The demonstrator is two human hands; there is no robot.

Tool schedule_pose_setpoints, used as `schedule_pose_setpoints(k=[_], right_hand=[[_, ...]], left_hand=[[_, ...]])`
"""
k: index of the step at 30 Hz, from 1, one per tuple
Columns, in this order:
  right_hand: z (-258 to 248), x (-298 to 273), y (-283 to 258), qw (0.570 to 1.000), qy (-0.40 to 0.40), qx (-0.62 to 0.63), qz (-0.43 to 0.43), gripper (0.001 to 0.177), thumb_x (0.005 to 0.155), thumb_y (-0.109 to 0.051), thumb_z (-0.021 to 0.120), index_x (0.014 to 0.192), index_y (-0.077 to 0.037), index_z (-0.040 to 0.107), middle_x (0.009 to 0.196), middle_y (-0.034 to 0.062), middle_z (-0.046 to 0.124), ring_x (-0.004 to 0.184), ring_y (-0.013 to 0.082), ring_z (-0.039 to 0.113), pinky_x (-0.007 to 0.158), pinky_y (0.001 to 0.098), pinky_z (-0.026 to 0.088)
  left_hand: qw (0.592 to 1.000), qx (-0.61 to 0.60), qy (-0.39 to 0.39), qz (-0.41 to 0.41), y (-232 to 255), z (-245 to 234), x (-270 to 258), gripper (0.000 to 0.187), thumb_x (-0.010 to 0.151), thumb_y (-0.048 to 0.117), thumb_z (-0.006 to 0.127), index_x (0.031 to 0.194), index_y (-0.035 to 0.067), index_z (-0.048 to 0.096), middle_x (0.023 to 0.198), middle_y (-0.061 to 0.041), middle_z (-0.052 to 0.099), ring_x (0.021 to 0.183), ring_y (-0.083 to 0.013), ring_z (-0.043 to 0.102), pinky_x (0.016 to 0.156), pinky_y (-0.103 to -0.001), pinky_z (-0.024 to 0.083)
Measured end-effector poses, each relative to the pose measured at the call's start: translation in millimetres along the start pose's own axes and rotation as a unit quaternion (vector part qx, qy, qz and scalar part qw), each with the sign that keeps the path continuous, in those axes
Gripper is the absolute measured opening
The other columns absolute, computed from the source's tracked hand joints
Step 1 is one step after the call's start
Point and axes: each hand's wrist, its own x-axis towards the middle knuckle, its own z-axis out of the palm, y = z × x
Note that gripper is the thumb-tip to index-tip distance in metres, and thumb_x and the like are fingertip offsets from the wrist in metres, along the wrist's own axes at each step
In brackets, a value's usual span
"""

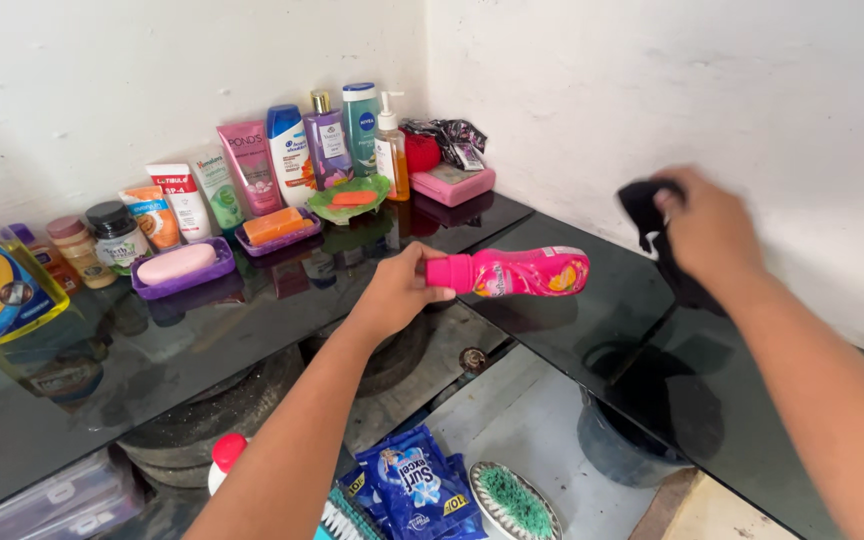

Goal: The person wipes a black countertop with a dark cloth, then picks up a pink detergent bottle and wipes it thoroughly with the cloth. The person rotates the bottle to clean multiple sides and places it back on the counter.

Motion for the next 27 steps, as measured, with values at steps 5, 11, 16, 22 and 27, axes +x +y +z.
schedule_pose_setpoints(k=[5, 11, 16, 22, 27], right_hand=[[60.9, -40.2, 16.4, 0.968, -0.21, -0.132, 0.034, 0.047, 0.101, -0.042, 0.055, 0.147, -0.033, 0.056, 0.14, 0.0103, 0.064, 0.13, 0.0403, 0.057, 0.112, 0.0528, 0.044], [118.9, -96.4, -50.4, 0.961, -0.087, -0.259, 0.029, 0.033, 0.097, -0.034, 0.056, 0.124, -0.018, 0.066, 0.129, 0.0154, 0.063, 0.122, 0.046, 0.058, 0.095, 0.0618, 0.048], [140.5, -140.2, -141.5, 0.965, -0.107, -0.225, -0.079, 0.026, 0.096, -0.018, 0.056, 0.117, -0.007, 0.065, 0.116, 0.0185, 0.069, 0.108, 0.0392, 0.069, 0.082, 0.051, 0.058], [129.8, -129.1, -155.2, 0.981, -0.12, 0.145, 0.056, 0.035, 0.094, -0.029, 0.065, 0.124, -0.011, 0.069, 0.115, 0.0212, 0.071, 0.11, 0.0435, 0.065, 0.091, 0.0504, 0.052], [89.9, -86.3, -114.1, 0.934, -0.074, 0.312, 0.155, 0.037, 0.093, -0.029, 0.068, 0.116, -0.002, 0.073, 0.106, 0.0181, 0.079, 0.101, 0.0305, 0.075, 0.088, 0.0424, 0.054]], left_hand=[[0.994, 0.044, 0.071, 0.065, 32.1, -8.5, -4.2, 0.039, 0.087, 0.017, 0.082, 0.117, 0.002, 0.061, 0.101, -0.012, 0.074, 0.085, -0.0188, 0.069, 0.081, -0.034, 0.056], [0.989, -0.056, 0.139, 0.008, 72.9, -24.3, -6.4, 0.034, 0.092, 0.025, 0.075, 0.109, 0.001, 0.057, 0.096, -0.011, 0.067, 0.082, -0.0165, 0.066, 0.073, -0.033, 0.059], [0.949, 0.095, 0.286, 0.091, 83.8, -30.4, 0.3, 0.033, 0.096, 0.025, 0.076, 0.11, -0.002, 0.061, 0.09, -0.014, 0.063, 0.078, -0.0232, 0.06, 0.073, -0.039, 0.051], [0.923, 0.098, 0.349, 0.13, 88.8, -48.0, 9.3, 0.035, 0.096, 0.025, 0.076, 0.112, -0.002, 0.062, 0.095, -0.014, 0.065, 0.08, -0.0233, 0.059, 0.073, -0.038, 0.049], [0.929, 0.078, 0.342, 0.118, 95.9, -44.3, 13.1, 0.037, 0.093, 0.027, 0.078, 0.112, -0.001, 0.064, 0.097, -0.013, 0.065, 0.081, -0.0221, 0.06, 0.072, -0.036, 0.051]])
